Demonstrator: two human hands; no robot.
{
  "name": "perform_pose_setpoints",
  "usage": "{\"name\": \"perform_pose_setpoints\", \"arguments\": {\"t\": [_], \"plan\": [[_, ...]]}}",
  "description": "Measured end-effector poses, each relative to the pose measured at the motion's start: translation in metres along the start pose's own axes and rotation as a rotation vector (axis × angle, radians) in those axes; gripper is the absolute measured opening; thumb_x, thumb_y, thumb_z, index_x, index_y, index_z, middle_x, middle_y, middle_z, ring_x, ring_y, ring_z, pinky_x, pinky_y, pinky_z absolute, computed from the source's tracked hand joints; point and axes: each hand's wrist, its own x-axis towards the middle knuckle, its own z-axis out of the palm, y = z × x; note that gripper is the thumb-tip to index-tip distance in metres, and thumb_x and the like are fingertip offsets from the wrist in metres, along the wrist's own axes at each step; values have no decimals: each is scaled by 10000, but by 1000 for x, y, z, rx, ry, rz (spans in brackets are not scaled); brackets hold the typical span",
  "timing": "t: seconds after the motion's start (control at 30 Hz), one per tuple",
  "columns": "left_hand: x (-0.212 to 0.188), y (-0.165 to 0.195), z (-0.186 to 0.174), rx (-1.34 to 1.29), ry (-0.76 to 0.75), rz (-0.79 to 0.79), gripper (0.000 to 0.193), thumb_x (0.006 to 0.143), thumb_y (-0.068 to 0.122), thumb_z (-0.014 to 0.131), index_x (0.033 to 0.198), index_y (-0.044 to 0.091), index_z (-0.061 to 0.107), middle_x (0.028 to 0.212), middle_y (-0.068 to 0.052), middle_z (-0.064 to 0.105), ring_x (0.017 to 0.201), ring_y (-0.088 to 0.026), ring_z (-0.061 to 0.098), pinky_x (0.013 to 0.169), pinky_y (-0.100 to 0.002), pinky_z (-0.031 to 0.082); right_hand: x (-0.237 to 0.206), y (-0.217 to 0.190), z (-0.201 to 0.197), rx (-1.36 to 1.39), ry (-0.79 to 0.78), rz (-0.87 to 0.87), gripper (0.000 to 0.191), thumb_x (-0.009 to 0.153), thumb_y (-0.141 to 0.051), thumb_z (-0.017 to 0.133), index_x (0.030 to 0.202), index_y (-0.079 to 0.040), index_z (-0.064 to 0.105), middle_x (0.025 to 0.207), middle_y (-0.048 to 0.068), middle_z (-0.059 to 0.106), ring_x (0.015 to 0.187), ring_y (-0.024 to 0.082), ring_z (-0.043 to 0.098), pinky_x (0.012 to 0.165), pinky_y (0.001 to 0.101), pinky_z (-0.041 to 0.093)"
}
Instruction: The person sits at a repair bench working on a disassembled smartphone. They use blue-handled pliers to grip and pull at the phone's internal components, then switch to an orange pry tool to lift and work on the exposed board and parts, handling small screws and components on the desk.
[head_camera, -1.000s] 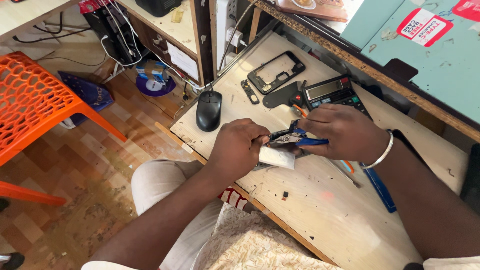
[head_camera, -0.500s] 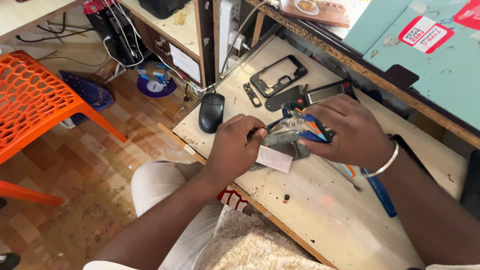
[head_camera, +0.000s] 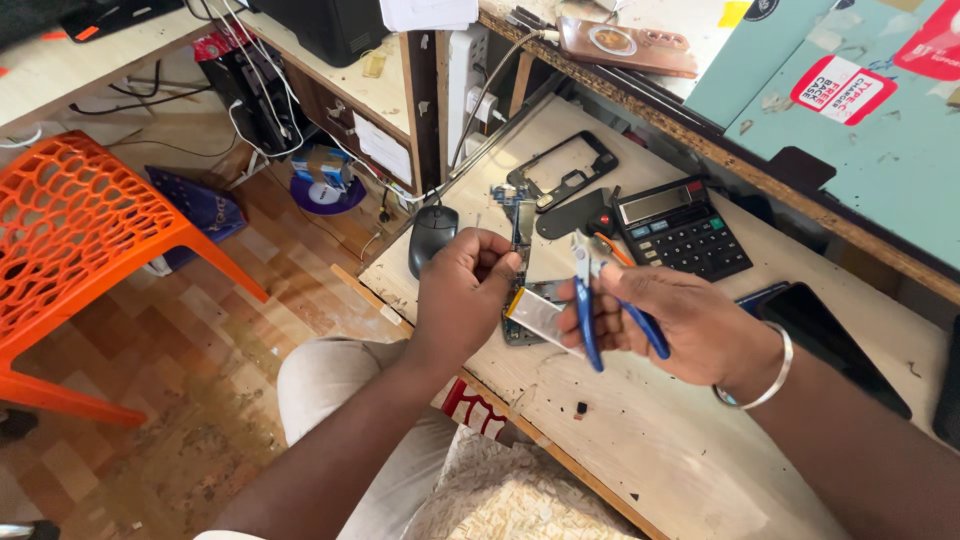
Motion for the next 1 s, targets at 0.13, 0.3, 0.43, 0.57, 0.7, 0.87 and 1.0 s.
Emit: {"name": "perform_pose_setpoints", "arguments": {"t": [0.13, 0.3, 0.43, 0.57, 0.7, 0.87, 1.0], "plan": [[3, -5, 0, -107, -34, -79, 243, 942, 87, 694, 1161, -13, 660, 855, -31, 727, 738, -53, 646, 655, -234, 555, 2, 6, 5, 85, -44, 91, 558, 1001, -385, 529, 1296, 85, 582, 1190, 216, 691, 1104, 329, 672, 991, 474, 511], [5, -3, -2, -340, -213, -230, 258, 955, 83, 682, 1189, -26, 673, 896, -27, 720, 769, -47, 656, 662, -230, 583, 7, 9, 8, 111, -134, 134, 578, 1013, -423, 521, 1275, 89, 584, 1188, 241, 701, 1095, 367, 692, 979, 487, 526], [3, 1, -2, -311, -248, -204, 259, 944, 77, 689, 1186, -14, 671, 922, -29, 729, 779, -47, 666, 672, -230, 590, 10, 9, 5, 140, -182, 154, 566, 1012, -421, 513, 1298, 63, 585, 1195, 233, 698, 1106, 355, 694, 990, 476, 530], [2, 3, -2, -301, -263, -190, 249, 946, 66, 687, 1181, -15, 671, 939, -39, 736, 789, -49, 669, 679, -228, 589, 13, 10, 3, 159, -197, 180, 564, 1017, -418, 505, 1301, 62, 584, 1202, 232, 696, 1113, 343, 693, 993, 469, 526], [1, 4, -1, -316, -275, -122, 242, 958, 39, 675, 1192, -20, 662, 965, -50, 735, 818, -49, 673, 712, -231, 598, 12, 9, 2, 189, -228, 208, 565, 1013, -416, 503, 1296, 65, 583, 1203, 234, 700, 1115, 344, 694, 1000, 474, 525], [-1, 6, -1, -333, -282, -121, 208, 962, 22, 659, 1168, -12, 650, 971, -49, 733, 832, -50, 680, 725, -232, 601, 12, 11, 1, 195, -199, 171, 556, 1010, -404, 506, 1289, 70, 592, 1182, 233, 706, 1094, 347, 704, 984, 477, 537], [0, 5, 0, -288, -258, -149, 173, 953, 18, 667, 1125, -4, 653, 935, -37, 720, 788, -50, 658, 680, -230, 581, 13, 22, 1, 216, -124, 153, 541, 1002, -392, 512, 1248, 80, 608, 1090, 220, 735, 989, 332, 735, 930, 464, 563]]}}
